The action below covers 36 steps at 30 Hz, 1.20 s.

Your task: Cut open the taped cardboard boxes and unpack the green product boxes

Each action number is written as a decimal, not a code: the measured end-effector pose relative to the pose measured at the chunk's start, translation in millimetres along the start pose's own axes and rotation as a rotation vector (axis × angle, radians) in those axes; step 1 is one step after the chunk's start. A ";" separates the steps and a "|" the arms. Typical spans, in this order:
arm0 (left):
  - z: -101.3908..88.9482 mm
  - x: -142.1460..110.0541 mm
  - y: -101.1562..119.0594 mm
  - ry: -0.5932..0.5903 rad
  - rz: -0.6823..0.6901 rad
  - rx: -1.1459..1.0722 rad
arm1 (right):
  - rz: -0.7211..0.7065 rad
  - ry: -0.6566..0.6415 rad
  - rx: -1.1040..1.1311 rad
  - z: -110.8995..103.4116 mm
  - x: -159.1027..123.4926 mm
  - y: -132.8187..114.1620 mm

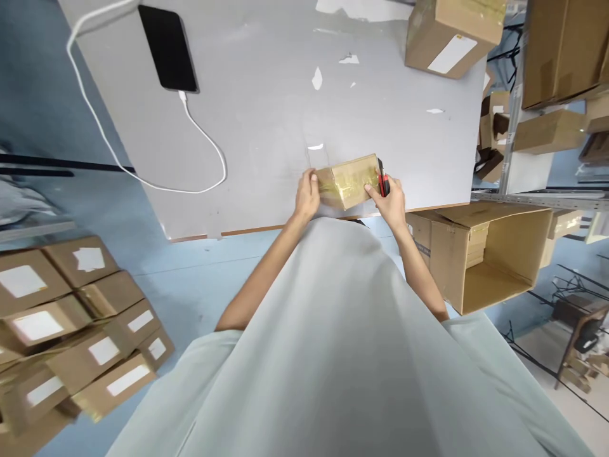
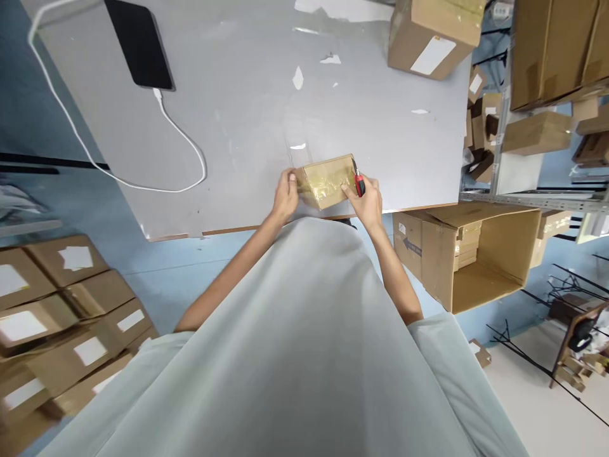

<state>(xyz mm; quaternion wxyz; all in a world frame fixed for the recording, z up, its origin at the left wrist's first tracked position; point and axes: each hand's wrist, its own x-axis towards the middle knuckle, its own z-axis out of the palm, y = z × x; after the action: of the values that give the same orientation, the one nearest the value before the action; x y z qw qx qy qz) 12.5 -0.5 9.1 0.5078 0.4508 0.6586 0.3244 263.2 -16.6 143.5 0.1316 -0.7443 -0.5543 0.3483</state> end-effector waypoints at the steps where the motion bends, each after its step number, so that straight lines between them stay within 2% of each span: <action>1: 4.2 1.4 1.9 -0.068 -0.019 -0.023 | -0.005 0.034 -0.099 -3.1 -1.9 -5.6; 3: 4.8 3.4 7.9 -0.144 -0.019 -0.068 | 0.019 0.053 -0.219 -3.8 -5.3 -18.5; 9: -27.1 -0.6 43.1 -0.075 0.078 -0.096 | 0.054 -0.026 -0.417 2.7 -11.8 -49.2; 13: -35.2 1.2 61.8 -0.108 0.103 -0.044 | 0.037 -0.034 -0.447 -3.4 -20.5 -57.6; 15: -34.8 4.6 63.9 -0.117 0.087 -0.035 | -0.009 -0.060 -0.389 -5.1 -29.1 -63.0; 18: -33.4 9.4 62.0 -0.124 0.062 -0.054 | -0.074 -0.220 -0.296 -2.6 -42.9 -75.6; 21: -32.6 11.6 60.5 -0.132 0.038 -0.104 | -0.064 -0.339 -0.314 2.7 -50.9 -90.3; 30: -34.4 6.4 69.7 -0.113 -0.035 -0.170 | -0.052 -0.357 -0.421 7.0 -51.4 -110.2; 36: -33.0 8.4 66.7 -0.109 -0.042 -0.182 | -0.026 -0.368 -0.487 9.5 -53.5 -120.1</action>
<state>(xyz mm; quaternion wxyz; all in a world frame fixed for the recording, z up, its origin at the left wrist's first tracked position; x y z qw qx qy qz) -2.2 33.9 74.0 0.5886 0.4059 0.6071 0.3468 161.2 -25.3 226.5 -0.1489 -0.6712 -0.6457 0.3323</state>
